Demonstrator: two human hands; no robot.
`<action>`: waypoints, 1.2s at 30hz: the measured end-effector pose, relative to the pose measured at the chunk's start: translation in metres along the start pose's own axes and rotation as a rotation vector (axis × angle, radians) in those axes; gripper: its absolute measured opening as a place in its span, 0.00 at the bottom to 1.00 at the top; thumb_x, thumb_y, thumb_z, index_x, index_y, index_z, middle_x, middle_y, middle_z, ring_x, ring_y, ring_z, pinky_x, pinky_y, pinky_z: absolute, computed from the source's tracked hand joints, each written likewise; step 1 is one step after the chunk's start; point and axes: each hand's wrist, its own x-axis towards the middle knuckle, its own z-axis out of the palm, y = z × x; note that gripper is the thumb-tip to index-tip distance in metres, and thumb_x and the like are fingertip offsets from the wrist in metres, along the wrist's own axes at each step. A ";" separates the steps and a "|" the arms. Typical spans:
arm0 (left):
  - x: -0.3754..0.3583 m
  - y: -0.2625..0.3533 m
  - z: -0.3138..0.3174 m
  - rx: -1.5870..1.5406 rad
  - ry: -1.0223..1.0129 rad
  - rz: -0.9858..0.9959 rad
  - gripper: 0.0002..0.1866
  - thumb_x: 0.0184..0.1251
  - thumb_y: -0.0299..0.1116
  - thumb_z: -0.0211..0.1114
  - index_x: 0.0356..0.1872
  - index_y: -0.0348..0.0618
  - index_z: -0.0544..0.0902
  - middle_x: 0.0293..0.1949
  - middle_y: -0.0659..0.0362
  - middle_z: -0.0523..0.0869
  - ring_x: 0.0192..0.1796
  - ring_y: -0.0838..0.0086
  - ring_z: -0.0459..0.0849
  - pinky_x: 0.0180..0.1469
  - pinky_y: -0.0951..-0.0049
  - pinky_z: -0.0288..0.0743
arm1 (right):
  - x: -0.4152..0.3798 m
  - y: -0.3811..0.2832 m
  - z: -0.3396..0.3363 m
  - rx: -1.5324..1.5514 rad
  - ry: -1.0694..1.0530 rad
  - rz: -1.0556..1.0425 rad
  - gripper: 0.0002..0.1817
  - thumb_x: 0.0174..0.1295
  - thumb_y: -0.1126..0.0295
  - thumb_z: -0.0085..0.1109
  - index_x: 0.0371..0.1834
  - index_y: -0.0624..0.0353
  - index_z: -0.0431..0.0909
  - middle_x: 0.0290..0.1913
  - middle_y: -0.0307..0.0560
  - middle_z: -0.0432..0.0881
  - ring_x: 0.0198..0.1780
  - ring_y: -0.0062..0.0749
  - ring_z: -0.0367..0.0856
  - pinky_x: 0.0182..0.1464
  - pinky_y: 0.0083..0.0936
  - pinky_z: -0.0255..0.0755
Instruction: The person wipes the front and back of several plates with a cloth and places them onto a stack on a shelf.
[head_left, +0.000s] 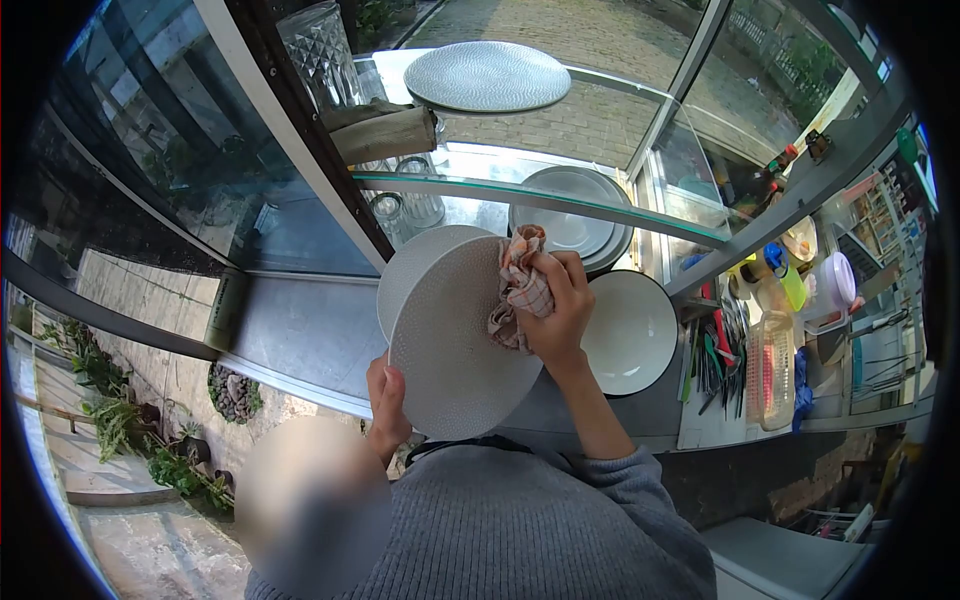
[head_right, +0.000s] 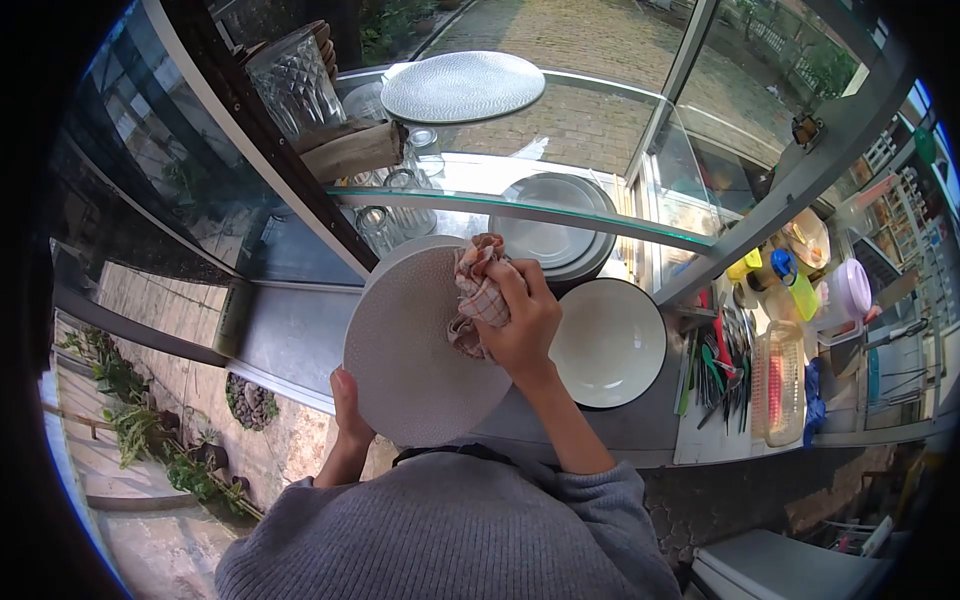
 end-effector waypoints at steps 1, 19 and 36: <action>0.001 0.002 -0.002 0.036 -0.053 -0.004 0.39 0.68 0.64 0.42 0.42 0.28 0.77 0.29 0.56 0.81 0.32 0.75 0.76 0.33 0.72 0.66 | -0.001 0.000 0.000 -0.001 -0.002 0.001 0.21 0.38 0.68 0.67 0.40 0.58 0.78 0.35 0.45 0.74 0.32 0.41 0.78 0.33 0.30 0.73; 0.009 -0.002 -0.022 -0.526 0.075 -0.023 0.39 0.71 0.63 0.37 0.67 0.37 0.61 0.60 0.48 0.71 0.59 0.58 0.73 0.61 0.58 0.66 | -0.051 -0.046 -0.012 0.138 -0.397 -0.268 0.31 0.24 0.55 0.72 0.42 0.43 0.81 0.37 0.38 0.76 0.34 0.33 0.79 0.32 0.31 0.72; 0.002 0.021 0.019 -0.120 -0.026 -0.029 0.40 0.65 0.67 0.45 0.39 0.29 0.77 0.35 0.53 0.82 0.36 0.71 0.80 0.38 0.72 0.73 | -0.004 -0.060 -0.003 0.094 -0.158 -0.200 0.28 0.33 0.60 0.71 0.45 0.47 0.79 0.40 0.40 0.76 0.35 0.37 0.80 0.34 0.31 0.74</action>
